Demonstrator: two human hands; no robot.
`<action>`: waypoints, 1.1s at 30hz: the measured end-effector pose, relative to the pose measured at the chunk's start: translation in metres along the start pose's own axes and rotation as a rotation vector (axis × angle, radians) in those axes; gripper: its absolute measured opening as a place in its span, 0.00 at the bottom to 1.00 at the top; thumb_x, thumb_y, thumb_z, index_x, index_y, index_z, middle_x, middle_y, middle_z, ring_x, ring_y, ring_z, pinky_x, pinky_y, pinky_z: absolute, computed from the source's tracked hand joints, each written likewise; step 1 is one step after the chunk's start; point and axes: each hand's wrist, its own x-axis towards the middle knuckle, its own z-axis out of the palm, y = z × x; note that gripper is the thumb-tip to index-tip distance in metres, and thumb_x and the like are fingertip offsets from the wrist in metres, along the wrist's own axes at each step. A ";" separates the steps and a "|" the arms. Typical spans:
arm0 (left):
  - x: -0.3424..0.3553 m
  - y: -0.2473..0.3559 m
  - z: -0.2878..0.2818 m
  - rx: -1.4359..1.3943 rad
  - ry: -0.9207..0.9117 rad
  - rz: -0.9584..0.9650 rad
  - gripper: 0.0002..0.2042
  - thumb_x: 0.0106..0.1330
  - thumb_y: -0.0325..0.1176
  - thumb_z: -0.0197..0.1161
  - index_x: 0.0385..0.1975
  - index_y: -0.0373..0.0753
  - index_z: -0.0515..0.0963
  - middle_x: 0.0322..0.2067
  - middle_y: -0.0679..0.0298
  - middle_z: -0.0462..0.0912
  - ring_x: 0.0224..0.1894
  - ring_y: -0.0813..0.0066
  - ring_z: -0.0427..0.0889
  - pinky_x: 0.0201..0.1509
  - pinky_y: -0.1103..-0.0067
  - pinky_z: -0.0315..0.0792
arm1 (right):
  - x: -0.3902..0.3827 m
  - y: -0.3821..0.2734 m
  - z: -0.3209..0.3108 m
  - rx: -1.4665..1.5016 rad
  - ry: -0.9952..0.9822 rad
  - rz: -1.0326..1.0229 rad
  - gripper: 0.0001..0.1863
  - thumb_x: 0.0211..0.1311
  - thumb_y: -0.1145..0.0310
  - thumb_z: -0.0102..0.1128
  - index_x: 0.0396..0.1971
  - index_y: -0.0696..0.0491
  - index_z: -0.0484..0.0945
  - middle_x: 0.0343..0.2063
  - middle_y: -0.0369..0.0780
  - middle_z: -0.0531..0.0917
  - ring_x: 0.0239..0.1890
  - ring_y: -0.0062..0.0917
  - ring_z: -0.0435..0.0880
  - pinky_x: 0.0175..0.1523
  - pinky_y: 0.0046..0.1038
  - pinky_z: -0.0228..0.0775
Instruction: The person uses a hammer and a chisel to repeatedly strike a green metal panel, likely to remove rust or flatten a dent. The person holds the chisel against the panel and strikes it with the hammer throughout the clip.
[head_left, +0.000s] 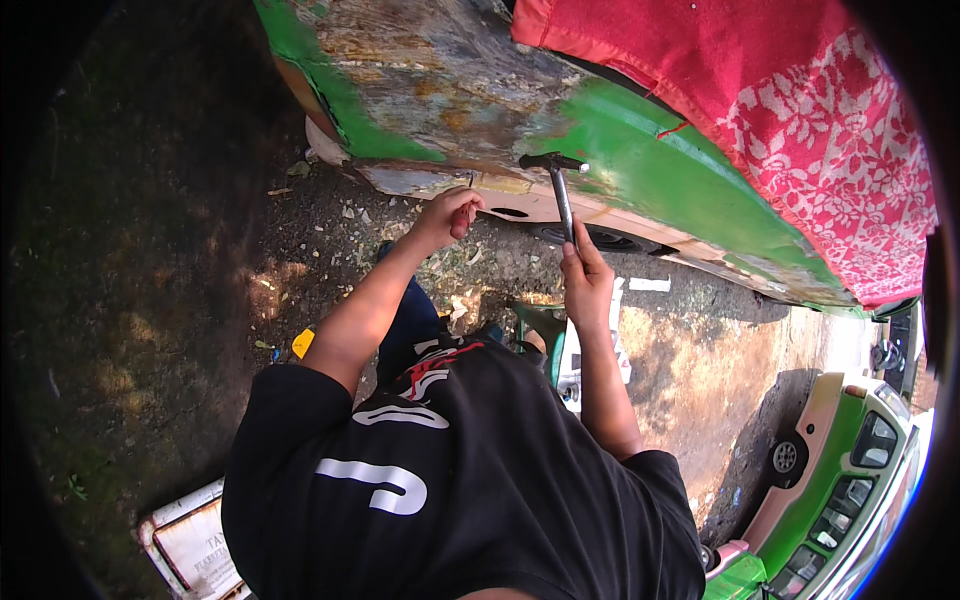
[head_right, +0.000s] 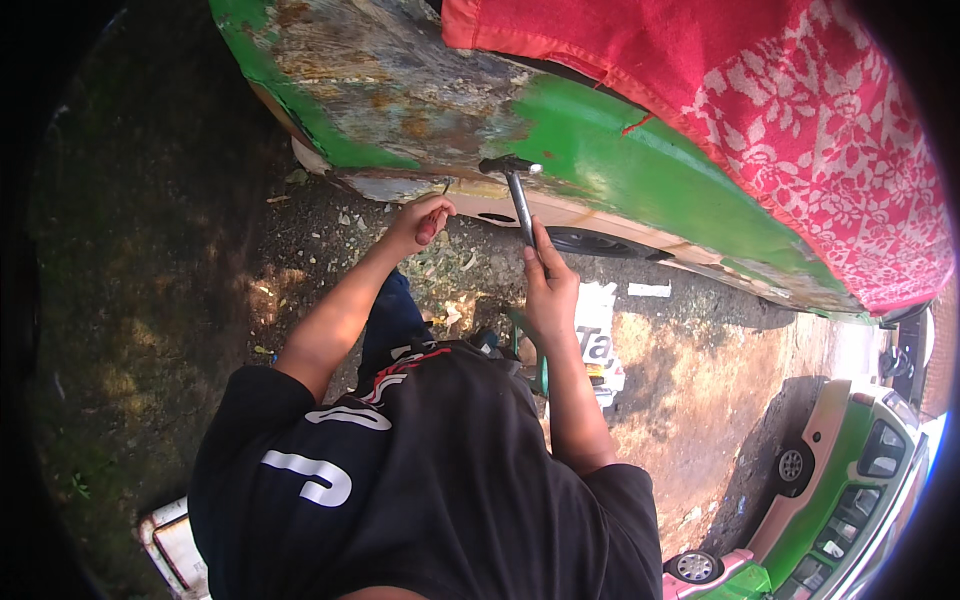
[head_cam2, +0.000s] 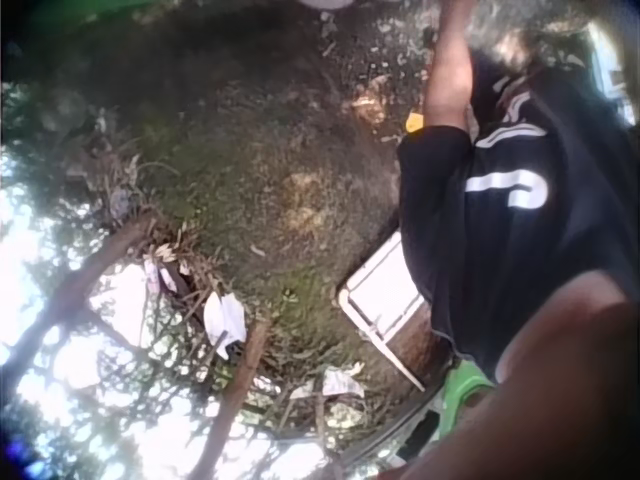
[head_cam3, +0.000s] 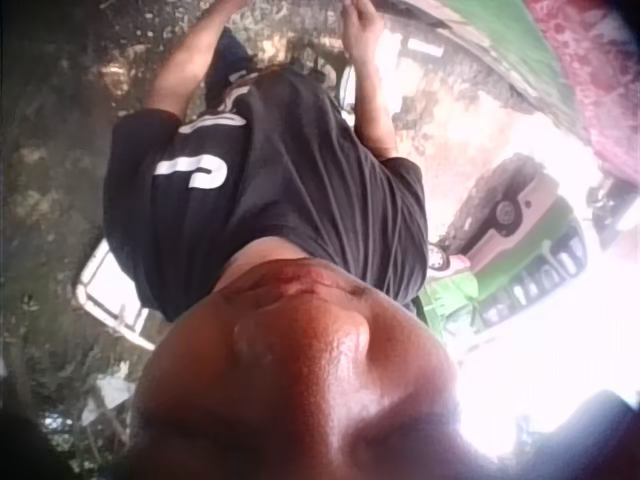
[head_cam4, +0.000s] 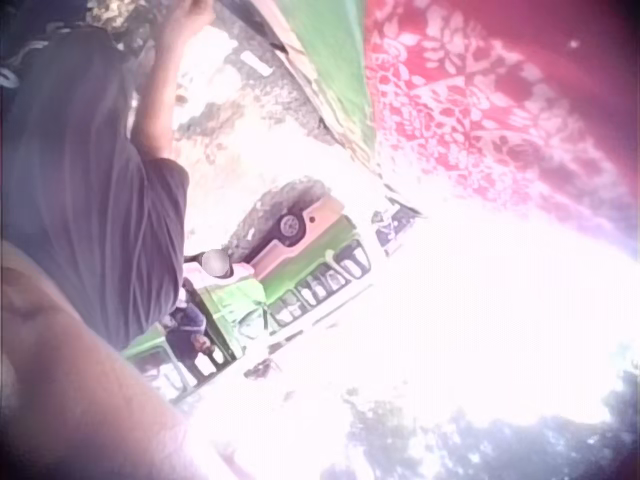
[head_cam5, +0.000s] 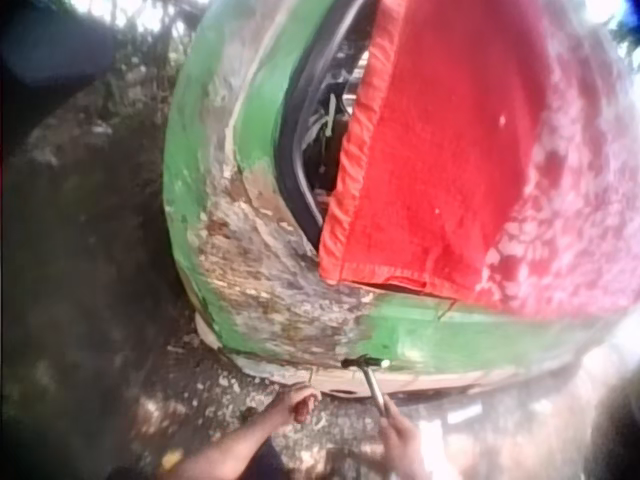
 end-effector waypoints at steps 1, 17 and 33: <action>-0.002 0.003 0.005 0.006 -0.032 0.053 0.11 0.54 0.17 0.61 0.36 0.38 0.75 0.31 0.66 0.76 0.30 0.76 0.76 0.37 0.77 0.71 | -0.001 0.002 -0.004 -0.007 -0.009 0.022 0.22 0.69 0.71 0.56 0.63 0.49 0.72 0.38 0.34 0.84 0.31 0.11 0.69 0.38 0.18 0.67; 0.000 0.002 0.032 0.172 0.039 0.119 0.10 0.46 0.18 0.60 0.27 0.39 0.71 0.28 0.61 0.74 0.34 0.58 0.75 0.37 0.69 0.69 | -0.015 0.013 -0.006 -0.058 -0.039 -0.041 0.24 0.70 0.72 0.55 0.65 0.51 0.69 0.23 0.25 0.67 0.24 0.09 0.61 0.28 0.14 0.53; 0.006 0.003 0.035 0.211 0.055 0.035 0.13 0.42 0.18 0.62 0.27 0.39 0.71 0.28 0.62 0.75 0.34 0.60 0.75 0.38 0.70 0.70 | -0.016 0.020 -0.009 -0.033 -0.065 -0.042 0.24 0.69 0.73 0.55 0.64 0.53 0.70 0.22 0.25 0.67 0.23 0.09 0.61 0.28 0.14 0.53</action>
